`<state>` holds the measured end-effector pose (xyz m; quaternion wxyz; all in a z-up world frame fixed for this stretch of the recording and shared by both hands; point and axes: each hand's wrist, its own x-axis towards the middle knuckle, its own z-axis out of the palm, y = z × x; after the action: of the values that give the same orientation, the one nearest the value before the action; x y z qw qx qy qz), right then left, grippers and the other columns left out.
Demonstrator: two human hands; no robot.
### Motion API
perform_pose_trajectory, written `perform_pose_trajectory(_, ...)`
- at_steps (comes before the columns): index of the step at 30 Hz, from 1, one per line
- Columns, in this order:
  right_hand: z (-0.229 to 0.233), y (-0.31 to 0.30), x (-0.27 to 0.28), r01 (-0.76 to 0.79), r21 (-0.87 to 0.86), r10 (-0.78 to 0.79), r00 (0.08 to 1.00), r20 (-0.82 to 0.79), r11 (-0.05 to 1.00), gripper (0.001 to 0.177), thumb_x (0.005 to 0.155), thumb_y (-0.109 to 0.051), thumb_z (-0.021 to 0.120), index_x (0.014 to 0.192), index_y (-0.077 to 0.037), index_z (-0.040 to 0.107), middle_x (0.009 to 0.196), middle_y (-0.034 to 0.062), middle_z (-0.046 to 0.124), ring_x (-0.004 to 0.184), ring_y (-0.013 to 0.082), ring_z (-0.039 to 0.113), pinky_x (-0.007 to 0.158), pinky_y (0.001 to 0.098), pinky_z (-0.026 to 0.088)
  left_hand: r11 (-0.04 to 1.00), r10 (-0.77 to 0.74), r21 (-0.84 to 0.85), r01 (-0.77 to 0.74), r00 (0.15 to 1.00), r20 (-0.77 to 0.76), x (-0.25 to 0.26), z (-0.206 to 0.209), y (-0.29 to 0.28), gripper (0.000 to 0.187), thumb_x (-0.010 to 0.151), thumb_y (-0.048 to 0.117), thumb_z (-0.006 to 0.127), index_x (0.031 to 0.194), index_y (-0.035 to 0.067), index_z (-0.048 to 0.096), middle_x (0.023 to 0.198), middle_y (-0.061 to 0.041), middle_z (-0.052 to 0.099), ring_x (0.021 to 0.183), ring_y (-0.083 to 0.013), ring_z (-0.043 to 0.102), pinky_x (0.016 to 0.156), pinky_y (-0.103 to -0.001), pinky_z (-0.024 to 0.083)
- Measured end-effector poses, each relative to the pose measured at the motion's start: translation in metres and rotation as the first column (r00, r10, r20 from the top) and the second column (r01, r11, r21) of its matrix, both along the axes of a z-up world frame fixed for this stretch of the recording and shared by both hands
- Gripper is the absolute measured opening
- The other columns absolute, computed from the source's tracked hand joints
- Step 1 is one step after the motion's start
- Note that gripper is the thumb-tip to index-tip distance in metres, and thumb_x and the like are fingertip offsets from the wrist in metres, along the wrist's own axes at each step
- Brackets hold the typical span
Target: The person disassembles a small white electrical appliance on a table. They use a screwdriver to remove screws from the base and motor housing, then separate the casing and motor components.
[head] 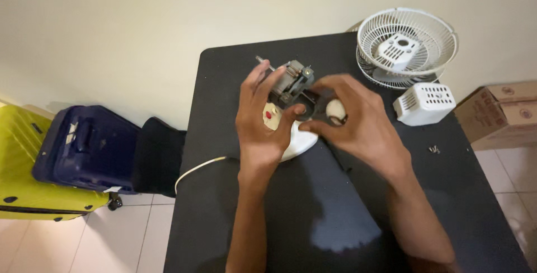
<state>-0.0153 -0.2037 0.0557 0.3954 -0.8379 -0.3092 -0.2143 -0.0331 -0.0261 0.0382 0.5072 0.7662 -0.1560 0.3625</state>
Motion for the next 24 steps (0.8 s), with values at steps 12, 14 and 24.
perform_pose_trajectory(12, -0.011, 0.005, 0.007, 0.055, 0.025, -0.056, 0.998, 0.027, 0.998, 0.050, 0.077, -0.016, 0.090, 0.118, 0.001, 0.065, 0.107, 0.0147, 0.074, 0.095, 0.0229, 0.077, 0.080, 0.0342, 0.062, 0.933, -0.158, -0.309, 0.183, 0.982, 0.103, 0.036, -0.059, 0.006, 0.068, 0.092, 0.021, 0.088, 0.141, 0.007, 0.042, 0.135, -0.015, 0.052, 0.123, -0.0264, 0.065, 0.110, -0.040, 0.060)
perform_pose_trajectory(14, -0.014, 0.003, 0.007, 0.059, 0.037, -0.059, 0.998, 0.005, 0.998, 0.054, 0.077, -0.018, 0.091, 0.120, 0.001, 0.065, 0.107, 0.0146, 0.075, 0.097, 0.0232, 0.077, 0.082, 0.0345, 0.062, 0.939, -0.136, -0.287, 0.188, 0.972, 0.192, 0.051, -0.076, 0.004, 0.075, 0.098, 0.033, 0.085, 0.146, 0.008, 0.034, 0.137, -0.014, 0.049, 0.130, -0.0278, 0.058, 0.116, -0.040, 0.056)
perform_pose_trajectory(24, -0.028, 0.014, 0.007, 0.065, 0.086, -0.078, 0.984, 0.162, 0.994, 0.072, 0.074, -0.029, 0.098, 0.128, 0.003, 0.063, 0.110, 0.0175, 0.073, 0.100, 0.0255, 0.075, 0.086, 0.0361, 0.061, 0.924, -0.293, -0.276, 0.263, 0.953, -0.074, 0.083, -0.119, 0.021, 0.084, 0.104, 0.072, 0.045, 0.144, -0.002, 0.055, 0.110, -0.008, 0.067, 0.097, -0.0126, 0.058, 0.083, -0.029, 0.050)
